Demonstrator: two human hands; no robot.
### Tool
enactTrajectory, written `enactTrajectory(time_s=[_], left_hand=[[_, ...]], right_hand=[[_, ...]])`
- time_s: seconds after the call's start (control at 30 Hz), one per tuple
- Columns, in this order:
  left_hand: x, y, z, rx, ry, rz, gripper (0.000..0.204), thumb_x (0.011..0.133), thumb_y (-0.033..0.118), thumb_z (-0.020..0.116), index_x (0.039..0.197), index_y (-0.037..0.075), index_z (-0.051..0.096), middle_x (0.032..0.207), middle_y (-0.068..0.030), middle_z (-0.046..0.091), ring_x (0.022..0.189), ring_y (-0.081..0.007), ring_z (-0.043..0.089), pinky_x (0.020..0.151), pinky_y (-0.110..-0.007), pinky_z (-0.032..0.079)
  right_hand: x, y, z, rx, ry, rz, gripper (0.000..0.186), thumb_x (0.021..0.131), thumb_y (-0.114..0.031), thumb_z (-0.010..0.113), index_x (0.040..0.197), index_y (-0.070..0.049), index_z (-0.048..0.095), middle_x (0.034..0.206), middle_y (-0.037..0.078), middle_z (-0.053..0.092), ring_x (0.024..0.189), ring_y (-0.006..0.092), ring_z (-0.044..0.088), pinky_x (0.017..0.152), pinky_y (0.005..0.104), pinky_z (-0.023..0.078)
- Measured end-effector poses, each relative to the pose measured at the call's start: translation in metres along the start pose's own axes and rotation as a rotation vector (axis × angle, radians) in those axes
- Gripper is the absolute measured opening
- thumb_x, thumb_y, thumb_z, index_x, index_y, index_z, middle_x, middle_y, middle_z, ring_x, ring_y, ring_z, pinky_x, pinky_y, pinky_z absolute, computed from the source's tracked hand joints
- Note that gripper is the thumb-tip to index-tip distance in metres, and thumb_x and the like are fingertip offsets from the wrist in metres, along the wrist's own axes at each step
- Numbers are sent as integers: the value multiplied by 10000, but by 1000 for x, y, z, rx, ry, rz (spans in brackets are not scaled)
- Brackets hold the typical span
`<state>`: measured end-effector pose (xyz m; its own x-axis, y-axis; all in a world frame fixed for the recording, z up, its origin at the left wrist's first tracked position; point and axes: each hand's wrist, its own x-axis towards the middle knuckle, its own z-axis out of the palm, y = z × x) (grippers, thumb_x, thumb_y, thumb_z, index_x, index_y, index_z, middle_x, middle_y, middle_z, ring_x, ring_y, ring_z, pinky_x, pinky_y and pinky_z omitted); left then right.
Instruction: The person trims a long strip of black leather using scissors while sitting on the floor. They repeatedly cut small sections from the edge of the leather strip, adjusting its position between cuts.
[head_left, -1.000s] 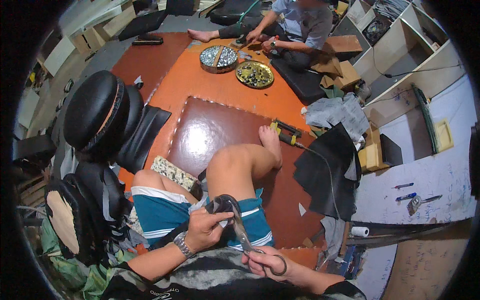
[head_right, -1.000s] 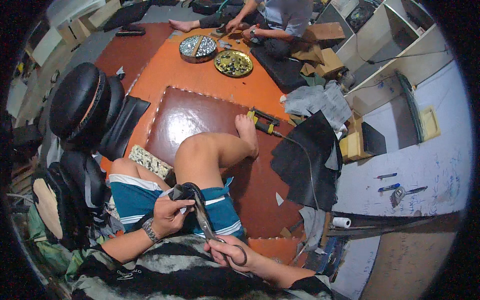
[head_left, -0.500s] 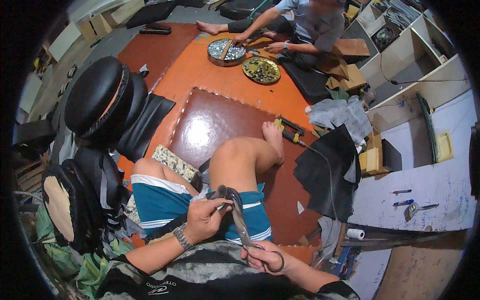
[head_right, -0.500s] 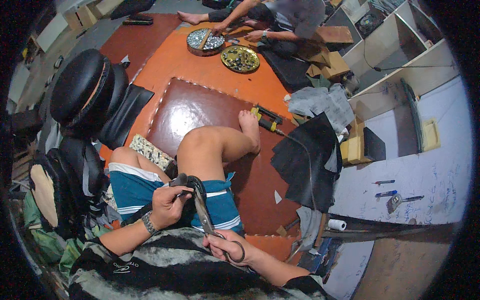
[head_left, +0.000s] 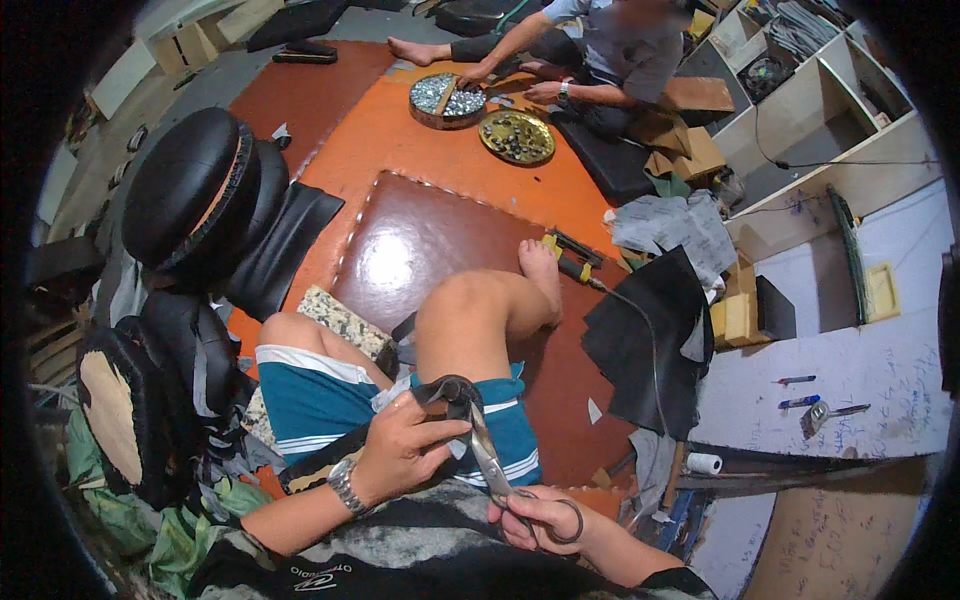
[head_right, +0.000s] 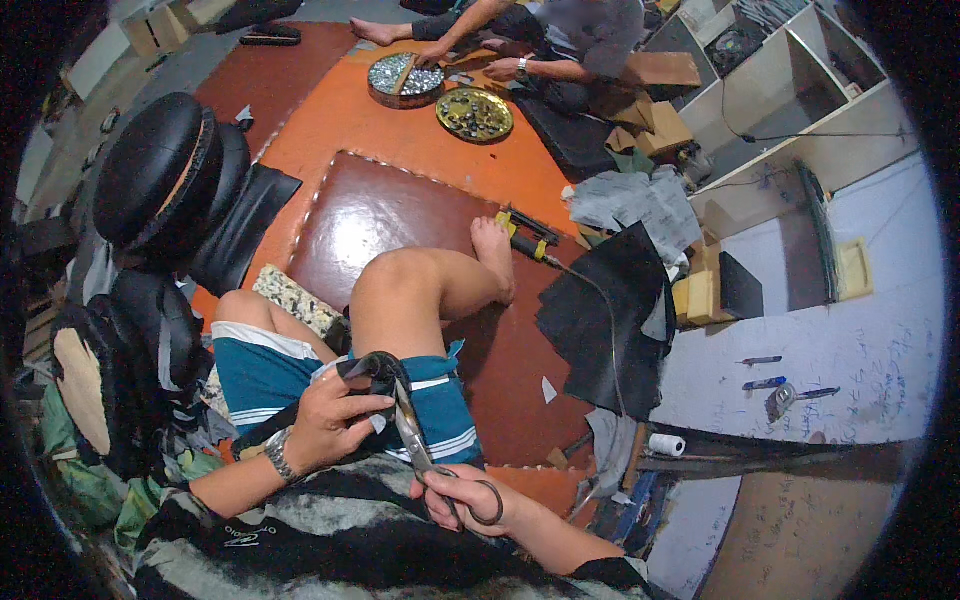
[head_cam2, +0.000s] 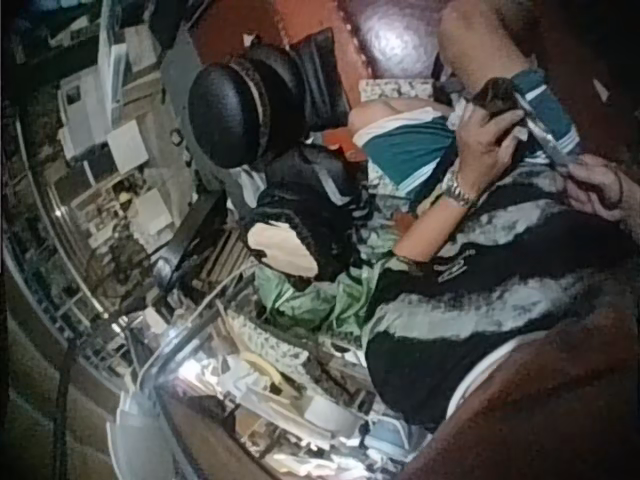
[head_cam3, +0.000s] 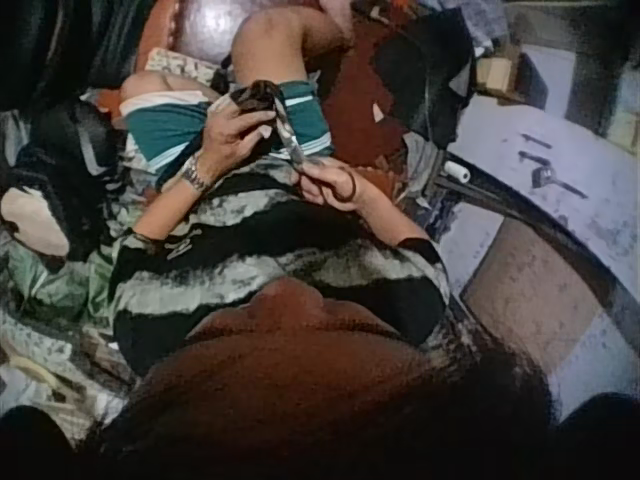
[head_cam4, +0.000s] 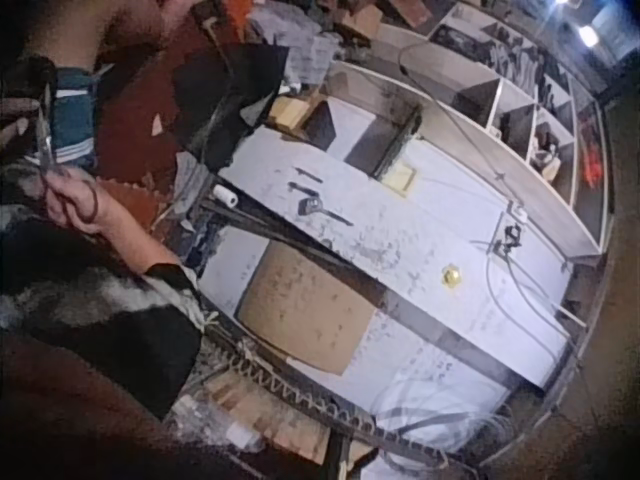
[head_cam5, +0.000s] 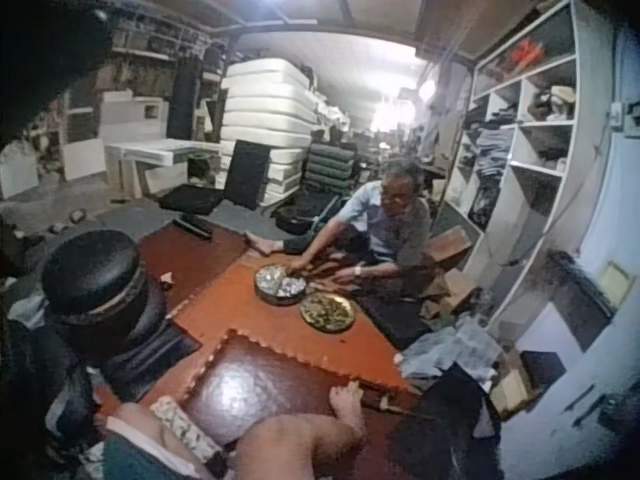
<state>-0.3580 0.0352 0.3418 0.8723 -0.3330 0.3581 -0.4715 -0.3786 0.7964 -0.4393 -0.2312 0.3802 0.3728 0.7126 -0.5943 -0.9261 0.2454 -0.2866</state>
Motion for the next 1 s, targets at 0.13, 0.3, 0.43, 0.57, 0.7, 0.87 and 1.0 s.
enactTrajectory(time_s=[0.13, 0.3, 0.43, 0.57, 0.7, 0.87, 1.0], left_hand=[[-8, 5, -8, -78, -23, -113, 324, 757, -19, 751, 1044, 109, 827, 1019, -120, 758, 920, -312, 683, 825, -385, 539], [3, 2, 4, -263, 169, -273, 236, 844, -39, 715, 1032, 61, 817, 1025, -143, 764, 885, -272, 672, 825, -358, 519], [28, -2, 29, -452, 377, -366, 166, 917, -55, 667, 1054, -1, 743, 988, -121, 720, 941, -215, 662, 845, -339, 517], [41, -15, 35, -553, 396, -407, 103, 940, -24, 702, 1041, -6, 715, 966, -103, 683, 938, -197, 647, 842, -306, 513], [34, -22, 28, -514, 326, -417, 97, 940, -8, 721, 1036, -10, 715, 966, -101, 683, 929, -195, 646, 848, -307, 506], [30, -23, 31, -514, 350, -380, 104, 935, -38, 712, 1038, -23, 712, 987, -99, 693, 930, -178, 656, 837, -298, 518], [32, -23, 38, -639, 413, -456, 100, 937, -55, 701, 1035, -32, 706, 983, -99, 700, 907, -165, 665, 809, -292, 532]], right_hand=[[5, 11, -3, -40, 46, -51, 398, 1103, -355, 539, 1226, 20, 588, 719, 21, 510, 628, 132, 497, 601, 277, 409], [26, 13, 6, -149, 100, -214, 376, 1097, -343, 562, 1206, 17, 573, 723, 7, 491, 614, 119, 479, 574, 279, 415], [55, 4, 22, 6, 92, -330, 371, 1105, -351, 553, 1204, 7, 535, 740, 9, 468, 629, 124, 471, 564, 294, 432], [86, 2, 36, 102, 144, -430, 378, 1104, -353, 560, 1219, 5, 527, 764, 14, 461, 642, 129, 484, 560, 313, 456], [92, 4, 34, 55, 103, -447, 375, 1114, -360, 527, 1214, 1, 541, 754, 16, 469, 650, 142, 492, 555, 319, 455], [84, 5, 31, 40, 152, -393, 392, 1103, -380, 555, 1182, 4, 547, 708, 3, 453, 561, 121, 461, 500, 303, 428], [62, -14, 26, -78, 185, -269, 365, 1103, -370, 550, 1159, -10, 560, 700, 1, 462, 538, 120, 458, 490, 292, 416]])
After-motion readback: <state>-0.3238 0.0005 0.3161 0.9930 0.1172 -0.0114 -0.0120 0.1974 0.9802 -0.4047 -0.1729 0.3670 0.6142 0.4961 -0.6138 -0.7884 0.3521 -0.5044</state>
